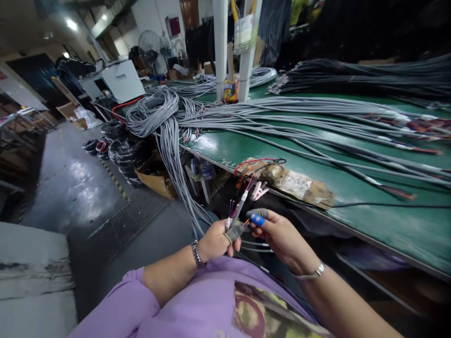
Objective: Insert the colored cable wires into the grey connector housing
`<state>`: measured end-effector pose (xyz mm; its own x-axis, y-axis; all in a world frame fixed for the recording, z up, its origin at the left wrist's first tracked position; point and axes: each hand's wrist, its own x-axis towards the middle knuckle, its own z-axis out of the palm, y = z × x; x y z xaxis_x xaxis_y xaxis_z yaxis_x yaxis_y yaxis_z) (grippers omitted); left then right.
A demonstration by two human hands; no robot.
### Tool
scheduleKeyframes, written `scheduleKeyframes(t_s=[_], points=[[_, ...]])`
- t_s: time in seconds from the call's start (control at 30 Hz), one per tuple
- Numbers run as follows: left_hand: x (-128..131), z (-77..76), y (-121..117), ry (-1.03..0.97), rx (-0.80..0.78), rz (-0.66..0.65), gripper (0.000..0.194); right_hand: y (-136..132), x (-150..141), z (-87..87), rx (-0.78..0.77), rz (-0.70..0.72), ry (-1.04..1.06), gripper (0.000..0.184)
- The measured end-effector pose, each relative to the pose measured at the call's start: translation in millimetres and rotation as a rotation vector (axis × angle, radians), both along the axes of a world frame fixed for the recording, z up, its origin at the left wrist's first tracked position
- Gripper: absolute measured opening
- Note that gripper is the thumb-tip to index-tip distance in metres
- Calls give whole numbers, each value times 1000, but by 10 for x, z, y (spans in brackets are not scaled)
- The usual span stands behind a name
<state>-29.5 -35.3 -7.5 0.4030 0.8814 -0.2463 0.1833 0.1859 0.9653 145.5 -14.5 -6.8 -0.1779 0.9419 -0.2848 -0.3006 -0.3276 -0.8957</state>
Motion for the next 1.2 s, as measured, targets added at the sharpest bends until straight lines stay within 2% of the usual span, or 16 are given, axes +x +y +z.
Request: scheduleKeyframes(t_s=[0.07, 0.13, 0.23, 0.4, 0.57, 0.63, 0.77, 0.83, 1.03, 1.2], points=[[12, -73, -11, 7, -11, 27, 61, -34, 38, -81, -81, -116, 112, 28], [37, -127, -6, -46, -38, 61, 58, -89, 79, -130, -126, -157, 156, 27], [89, -165, 17, -157, -125, 89, 51, -170, 91, -144, -143, -67, 115, 32], [128, -134, 40, -230, -209, 63, 51, -167, 28, -66, 70, 31, -184, 34], [100, -75, 60, -144, -176, -10, 50, -47, 18, 19, 163, 140, -266, 37], [104, -76, 68, -142, -143, 35, 47, -31, 14, 13, 168, 114, -272, 37], [148, -104, 88, -272, -125, 282, 40, -82, 2, -64, 104, 62, -234, 37], [171, -107, 95, -322, -135, 344, 35, -115, 10, -100, 83, 70, -230, 37], [183, -70, 110, -339, -180, 321, 33, -115, 65, -92, 110, 94, -305, 35], [173, -75, 113, -333, -229, 310, 32, -55, 41, -61, 171, 99, -268, 35]])
